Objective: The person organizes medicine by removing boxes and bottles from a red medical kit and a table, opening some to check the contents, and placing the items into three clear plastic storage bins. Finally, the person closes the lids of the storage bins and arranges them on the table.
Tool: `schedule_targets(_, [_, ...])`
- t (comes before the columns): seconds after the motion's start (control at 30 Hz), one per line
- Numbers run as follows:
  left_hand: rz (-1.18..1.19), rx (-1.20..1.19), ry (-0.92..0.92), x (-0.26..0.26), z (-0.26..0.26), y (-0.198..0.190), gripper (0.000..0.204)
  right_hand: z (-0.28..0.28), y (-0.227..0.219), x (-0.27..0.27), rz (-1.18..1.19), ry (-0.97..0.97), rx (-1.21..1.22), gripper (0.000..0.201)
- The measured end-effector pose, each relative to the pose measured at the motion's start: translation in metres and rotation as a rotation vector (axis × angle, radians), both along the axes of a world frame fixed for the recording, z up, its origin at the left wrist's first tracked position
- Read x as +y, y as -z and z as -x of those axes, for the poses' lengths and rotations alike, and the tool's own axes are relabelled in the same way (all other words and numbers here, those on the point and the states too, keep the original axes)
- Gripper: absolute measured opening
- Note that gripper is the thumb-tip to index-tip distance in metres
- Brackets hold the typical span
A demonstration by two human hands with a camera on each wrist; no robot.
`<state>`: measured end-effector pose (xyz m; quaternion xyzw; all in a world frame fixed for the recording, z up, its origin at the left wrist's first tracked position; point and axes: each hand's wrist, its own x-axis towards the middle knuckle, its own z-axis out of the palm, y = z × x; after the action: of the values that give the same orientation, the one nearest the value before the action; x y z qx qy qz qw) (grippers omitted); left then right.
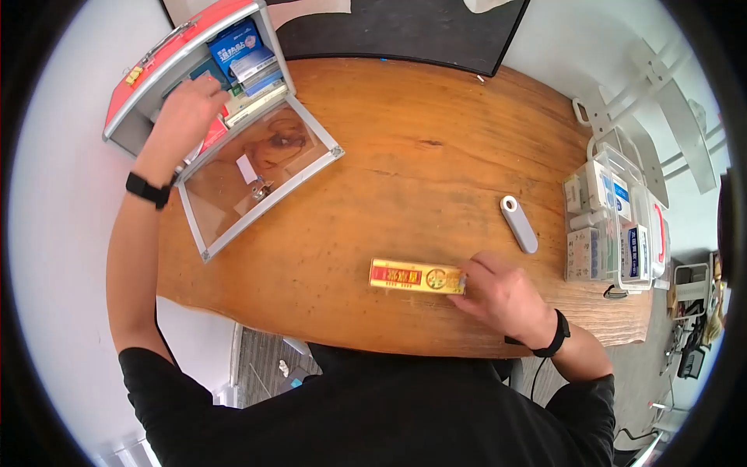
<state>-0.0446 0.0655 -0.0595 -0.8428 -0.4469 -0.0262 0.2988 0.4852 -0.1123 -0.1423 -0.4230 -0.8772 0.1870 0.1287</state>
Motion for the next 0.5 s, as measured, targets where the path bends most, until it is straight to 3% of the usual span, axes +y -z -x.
schedule_targets(0.07, [0.168,-0.068,0.08,-0.049,-0.044,-0.011,0.023,0.004,-0.009,0.004,-0.068,-0.007,0.032,0.043])
schedule_targets(0.13, [0.291,-0.3,0.34,-0.095,-0.099,-0.008,0.028,0.013,-0.019,0.008,-0.156,-0.043,0.101,0.043])
schedule_targets(0.2, [0.398,-0.279,0.447,-0.137,-0.142,-0.004,0.057,0.023,-0.026,0.008,-0.23,-0.038,0.1,0.044])
schedule_targets(0.23, [0.485,-0.341,0.404,-0.155,-0.165,0.007,0.062,0.025,-0.028,0.009,-0.251,-0.062,0.12,0.047])
schedule_targets(0.33, [0.406,-0.336,0.419,-0.179,-0.195,0.031,0.067,0.037,-0.039,0.005,-0.232,-0.058,0.185,0.047])
schedule_targets(0.47, [0.27,-0.424,0.447,-0.169,-0.182,0.033,0.051,0.044,-0.049,0.001,-0.2,0.025,0.212,0.052])
schedule_targets(0.5, [0.345,-0.396,0.303,-0.163,-0.168,0.032,0.055,0.045,-0.05,0.001,-0.179,0.073,0.236,0.054])
